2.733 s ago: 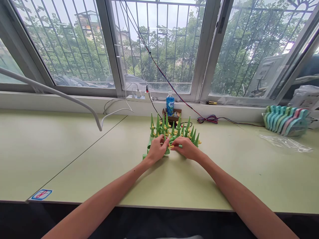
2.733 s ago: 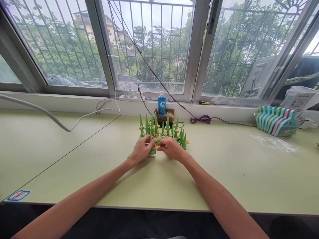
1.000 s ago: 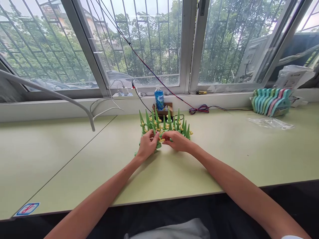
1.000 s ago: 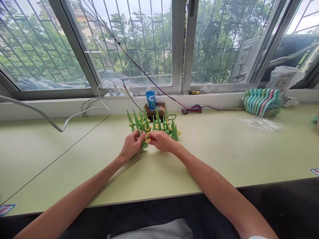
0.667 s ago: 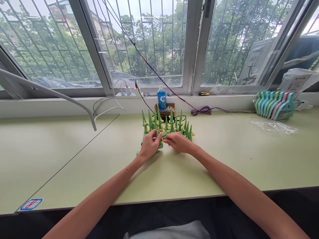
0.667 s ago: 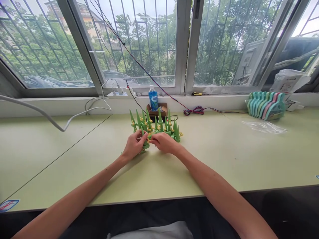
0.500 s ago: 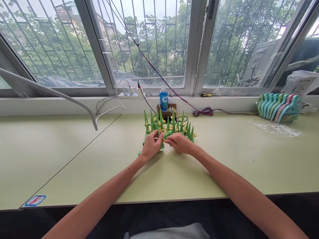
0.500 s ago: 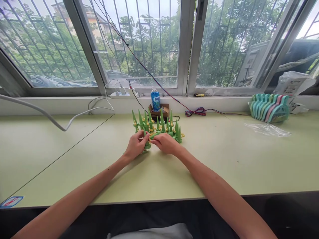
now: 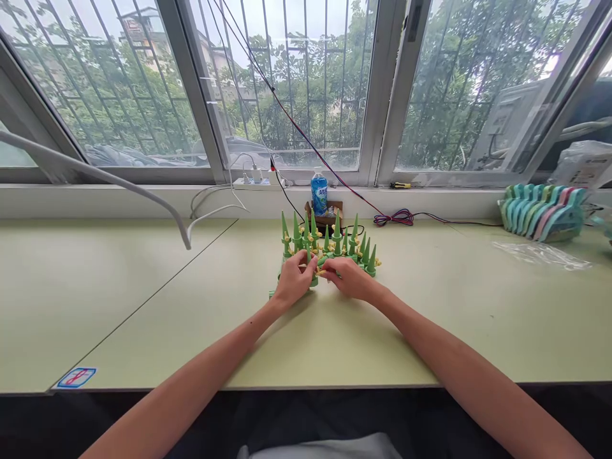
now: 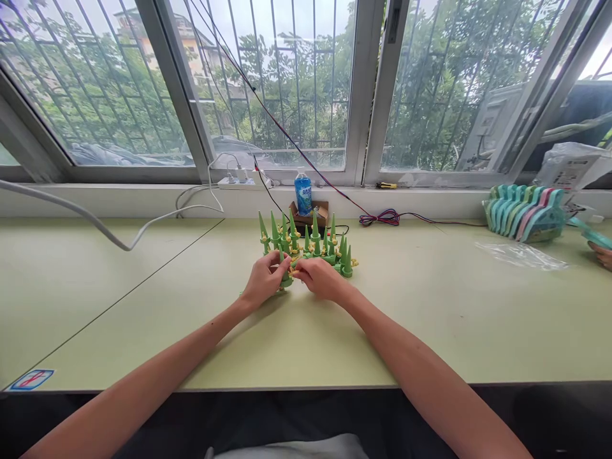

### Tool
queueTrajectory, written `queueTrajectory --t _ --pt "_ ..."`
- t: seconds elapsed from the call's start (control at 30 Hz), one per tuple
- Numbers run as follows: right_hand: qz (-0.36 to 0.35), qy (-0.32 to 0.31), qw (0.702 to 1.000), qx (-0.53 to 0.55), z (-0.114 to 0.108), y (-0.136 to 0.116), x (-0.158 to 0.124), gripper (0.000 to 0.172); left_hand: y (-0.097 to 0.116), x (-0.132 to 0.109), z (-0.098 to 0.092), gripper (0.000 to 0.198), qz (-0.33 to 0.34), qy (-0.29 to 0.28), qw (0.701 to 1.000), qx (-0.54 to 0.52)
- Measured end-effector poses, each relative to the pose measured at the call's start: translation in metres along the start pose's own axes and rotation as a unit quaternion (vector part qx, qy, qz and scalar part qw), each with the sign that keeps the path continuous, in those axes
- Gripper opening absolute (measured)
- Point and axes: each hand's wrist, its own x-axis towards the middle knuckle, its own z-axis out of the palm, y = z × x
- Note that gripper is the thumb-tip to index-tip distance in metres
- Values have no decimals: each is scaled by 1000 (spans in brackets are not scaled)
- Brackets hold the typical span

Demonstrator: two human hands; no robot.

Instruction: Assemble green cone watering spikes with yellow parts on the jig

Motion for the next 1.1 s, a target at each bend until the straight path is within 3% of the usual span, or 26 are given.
queueTrajectory --t 0.23,0.4,0.57,0.93,1.1 --pt "4 -13 1000 -5 0 0 -1 39 -2 0 1 26 2 -3 1000 -5" --pt "4 10 1000 9 1 0 -1 13 -5 2 2 26 12 15 1000 -2" --pt "3 21 1000 19 1 0 -1 3 -3 1 1 27 7 17 1000 2" --pt "12 -9 1000 -2 0 0 -2 27 -2 0 1 28 2 5 1000 -13" --pt "11 5 1000 20 1 0 -1 11 -2 1 2 28 4 14 1000 -6"
